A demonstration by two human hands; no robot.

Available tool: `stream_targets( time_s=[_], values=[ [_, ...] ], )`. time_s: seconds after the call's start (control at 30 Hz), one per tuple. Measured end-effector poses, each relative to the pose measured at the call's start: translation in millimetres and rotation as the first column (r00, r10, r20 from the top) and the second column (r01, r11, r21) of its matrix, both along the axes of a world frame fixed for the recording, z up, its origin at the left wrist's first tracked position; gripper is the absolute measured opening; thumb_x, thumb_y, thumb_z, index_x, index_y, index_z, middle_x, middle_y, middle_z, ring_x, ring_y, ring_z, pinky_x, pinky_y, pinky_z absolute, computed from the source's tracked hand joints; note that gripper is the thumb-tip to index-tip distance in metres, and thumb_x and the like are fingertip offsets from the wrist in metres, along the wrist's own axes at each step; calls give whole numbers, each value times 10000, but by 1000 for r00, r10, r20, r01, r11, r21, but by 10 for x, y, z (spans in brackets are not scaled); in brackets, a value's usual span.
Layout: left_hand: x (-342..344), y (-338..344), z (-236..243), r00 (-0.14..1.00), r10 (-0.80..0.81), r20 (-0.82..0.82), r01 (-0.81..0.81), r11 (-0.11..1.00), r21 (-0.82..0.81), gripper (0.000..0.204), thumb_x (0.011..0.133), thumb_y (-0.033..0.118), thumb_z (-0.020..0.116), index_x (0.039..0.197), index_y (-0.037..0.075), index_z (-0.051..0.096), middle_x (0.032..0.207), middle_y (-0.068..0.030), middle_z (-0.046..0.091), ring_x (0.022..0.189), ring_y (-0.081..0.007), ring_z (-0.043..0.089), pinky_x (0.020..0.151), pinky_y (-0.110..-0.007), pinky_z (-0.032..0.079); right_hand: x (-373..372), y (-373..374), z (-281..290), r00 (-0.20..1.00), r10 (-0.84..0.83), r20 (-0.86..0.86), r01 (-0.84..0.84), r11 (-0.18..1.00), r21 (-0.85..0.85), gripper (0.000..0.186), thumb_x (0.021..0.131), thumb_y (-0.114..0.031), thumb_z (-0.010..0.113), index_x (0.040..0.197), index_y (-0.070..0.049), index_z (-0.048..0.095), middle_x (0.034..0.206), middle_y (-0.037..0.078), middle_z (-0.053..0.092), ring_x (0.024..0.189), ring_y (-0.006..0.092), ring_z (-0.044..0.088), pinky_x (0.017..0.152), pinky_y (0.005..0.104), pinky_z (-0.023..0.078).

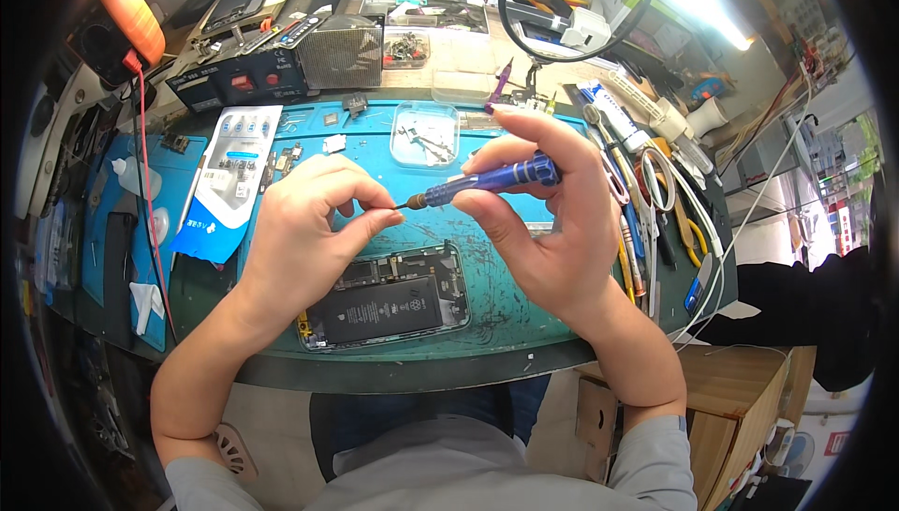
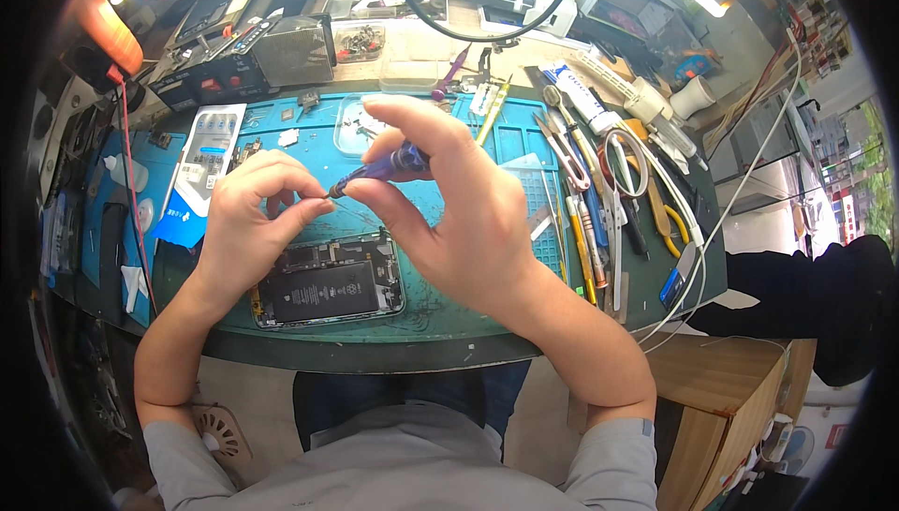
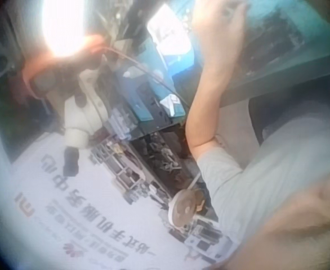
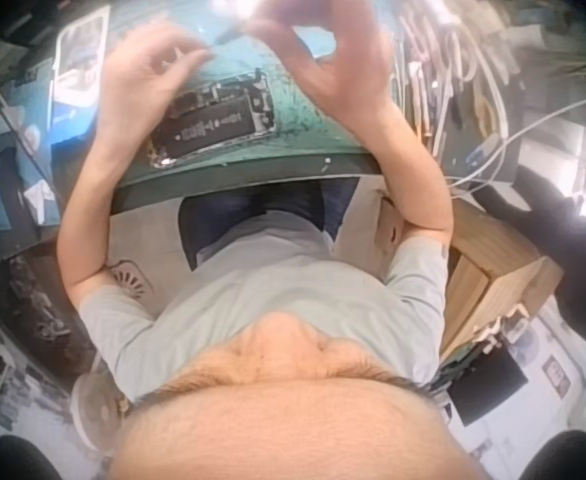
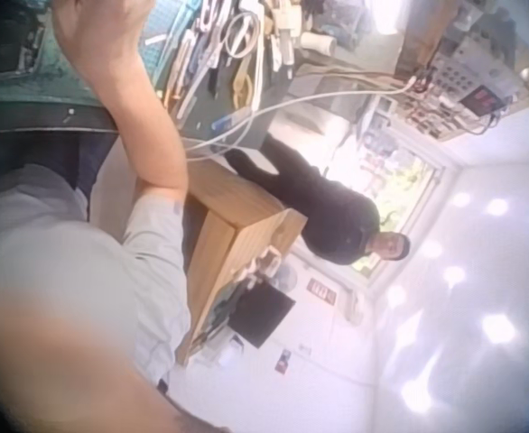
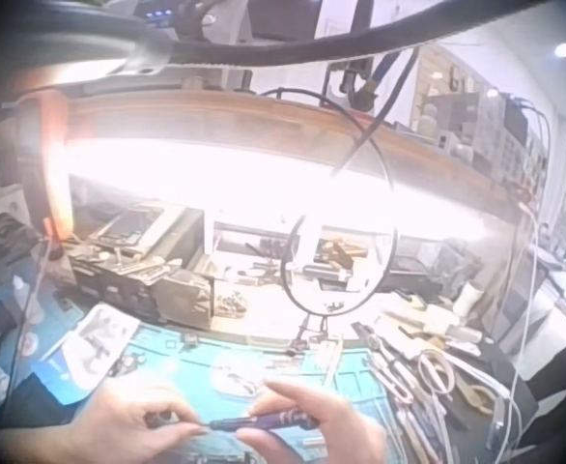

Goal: The person uses a screwdriver and tweezers to remove screws and small components from a disassembled smartphone on a workbench. They place removed parts into a small container and continue to manipulate internal components with precision tools.

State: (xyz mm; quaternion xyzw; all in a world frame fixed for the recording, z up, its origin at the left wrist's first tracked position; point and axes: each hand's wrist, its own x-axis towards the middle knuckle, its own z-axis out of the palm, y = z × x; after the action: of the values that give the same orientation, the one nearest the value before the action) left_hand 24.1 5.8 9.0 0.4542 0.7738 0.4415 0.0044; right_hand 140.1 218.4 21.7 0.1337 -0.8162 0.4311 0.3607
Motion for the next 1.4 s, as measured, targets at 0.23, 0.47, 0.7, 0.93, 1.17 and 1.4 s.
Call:
stream_targets(
  time_s=[0.23, 0.47, 0.7, 0.93, 1.17, 1.4],
  values=[
    [38, -27, 32, 976, -8, 217, 11, 1000, -15, 104, 886, 40, 863, 932, 20, 772, 936, -15, 716, 795, -80, 613, 680, -252, 480, 54, -13, 89, 992, 18, 123, -16, 1000, -18, 717, 1008, -81, 787, 1576, 29, 364, 1145, 175, 738, 1049, 218, 768, 889, 318, 651],
    [56, -21, 36, 962, -13, 271, 22, 999, -29, 103, 906, 49, 854, 957, 19, 769, 951, -11, 712, 775, -67, 589, 684, -243, 472, 57, -6, 74, 991, 26, 130, -23, 999, -22, 747, 1011, -74, 780, 1598, 30, 330, 1144, 183, 750, 1048, 224, 775, 893, 312, 650],
    [71, -13, 48, 955, 0, 295, 14, 999, -46, 103, 911, 49, 849, 960, 15, 766, 953, -11, 709, 770, -65, 591, 685, -244, 475, 23, -20, 32, 998, 26, 52, -26, 1000, 7, 702, 978, -42, 800, 1557, 64, 419, 1345, 196, 666, 1049, 214, 785, 844, 310, 676],
    [69, -13, 3, 970, -13, 241, 23, 999, -38, 115, 906, 39, 853, 973, 13, 764, 958, -11, 705, 766, -62, 592, 677, -243, 478, 42, -17, 47, 996, 24, 86, -28, 999, 38, 754, 981, -31, 799, 1590, 59, 364, 1226, 178, 705, 1076, 216, 767, 877, 308, 661],
    [61, -13, 9, 973, -19, 228, 35, 997, -63, 211, 877, 55, 880, 1056, 24, 774, 1007, -15, 709, 764, -72, 579, 679, -246, 475, 49, -11, 54, 995, 15, 101, -20, 999, 49, 764, 982, -21, 796, 1597, 56, 351, 1160, 173, 729, 1075, 212, 762, 883, 303, 652],
    [65, -10, 4, 982, -42, 186, 56, 996, -69, 331, 836, 70, 906, 1138, 40, 774, 1058, -22, 711, 819, -106, 578, 691, -260, 476, 68, 7, 74, 993, -17, 119, 11, 999, 50, 755, 991, -47, 796, 1595, 51, 355, 1111, 168, 751, 1035, 201, 767, 879, 301, 645]
  ],
)
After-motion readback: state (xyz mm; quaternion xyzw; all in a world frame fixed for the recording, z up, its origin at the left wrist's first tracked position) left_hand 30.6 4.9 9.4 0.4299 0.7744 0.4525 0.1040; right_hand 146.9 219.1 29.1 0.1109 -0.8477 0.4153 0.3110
